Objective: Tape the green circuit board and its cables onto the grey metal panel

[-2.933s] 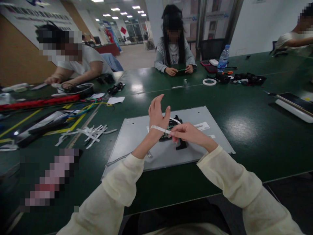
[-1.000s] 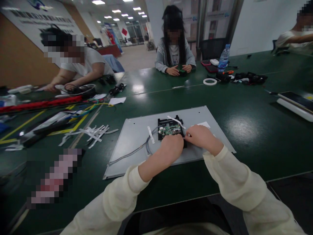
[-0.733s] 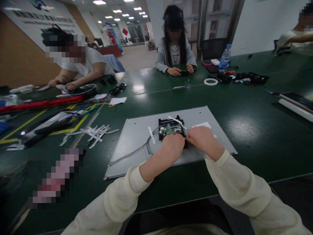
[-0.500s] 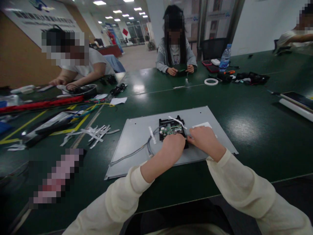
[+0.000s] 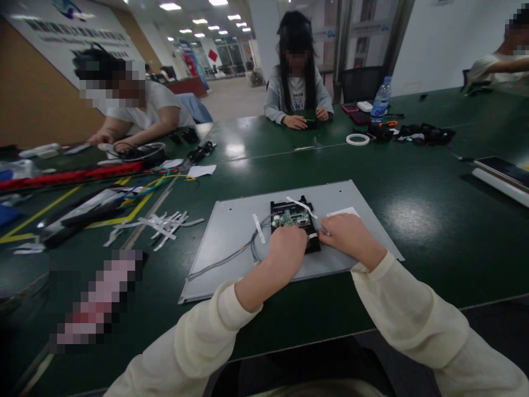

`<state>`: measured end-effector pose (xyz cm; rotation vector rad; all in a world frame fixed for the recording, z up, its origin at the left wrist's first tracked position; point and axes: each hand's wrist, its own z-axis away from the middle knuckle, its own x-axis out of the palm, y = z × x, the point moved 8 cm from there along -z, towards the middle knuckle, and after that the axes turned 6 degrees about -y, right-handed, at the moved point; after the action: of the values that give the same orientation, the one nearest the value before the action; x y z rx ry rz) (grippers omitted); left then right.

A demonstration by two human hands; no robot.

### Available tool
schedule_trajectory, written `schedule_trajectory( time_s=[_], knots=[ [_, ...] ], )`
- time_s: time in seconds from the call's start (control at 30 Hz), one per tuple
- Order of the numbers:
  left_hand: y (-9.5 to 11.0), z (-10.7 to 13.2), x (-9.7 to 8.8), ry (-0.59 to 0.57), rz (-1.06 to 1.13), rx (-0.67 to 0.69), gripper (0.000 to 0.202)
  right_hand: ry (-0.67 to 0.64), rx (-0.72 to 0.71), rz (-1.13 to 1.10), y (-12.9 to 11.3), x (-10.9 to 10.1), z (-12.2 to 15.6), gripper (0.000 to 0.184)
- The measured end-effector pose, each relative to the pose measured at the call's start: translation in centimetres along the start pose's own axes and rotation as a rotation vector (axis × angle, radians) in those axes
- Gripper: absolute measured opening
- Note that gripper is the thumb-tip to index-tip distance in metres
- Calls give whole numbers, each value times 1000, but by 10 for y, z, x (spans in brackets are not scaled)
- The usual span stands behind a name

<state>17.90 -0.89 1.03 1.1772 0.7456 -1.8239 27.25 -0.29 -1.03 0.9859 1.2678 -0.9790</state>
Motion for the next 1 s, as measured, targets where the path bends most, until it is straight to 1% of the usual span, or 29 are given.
schedule_trajectory(
  time_s=[0.1,0.33,0.57,0.73,1.0],
  knots=[
    [-5,0,1,-9,-8,-38,29,7,1,-13,7,1,1,33],
    [-6,2,4,-22,-20,-29,31,-10,45,-36,28,8,2,28],
    [-5,4,5,-48,-22,-17,30,2,0,-67,24,9,2,20],
    [-4,4,6,-54,-59,-12,29,-19,-6,-133,28,12,0,18],
    [-4,7,8,-70,-56,-41,29,18,13,-185,31,13,-1,26]
  ],
)
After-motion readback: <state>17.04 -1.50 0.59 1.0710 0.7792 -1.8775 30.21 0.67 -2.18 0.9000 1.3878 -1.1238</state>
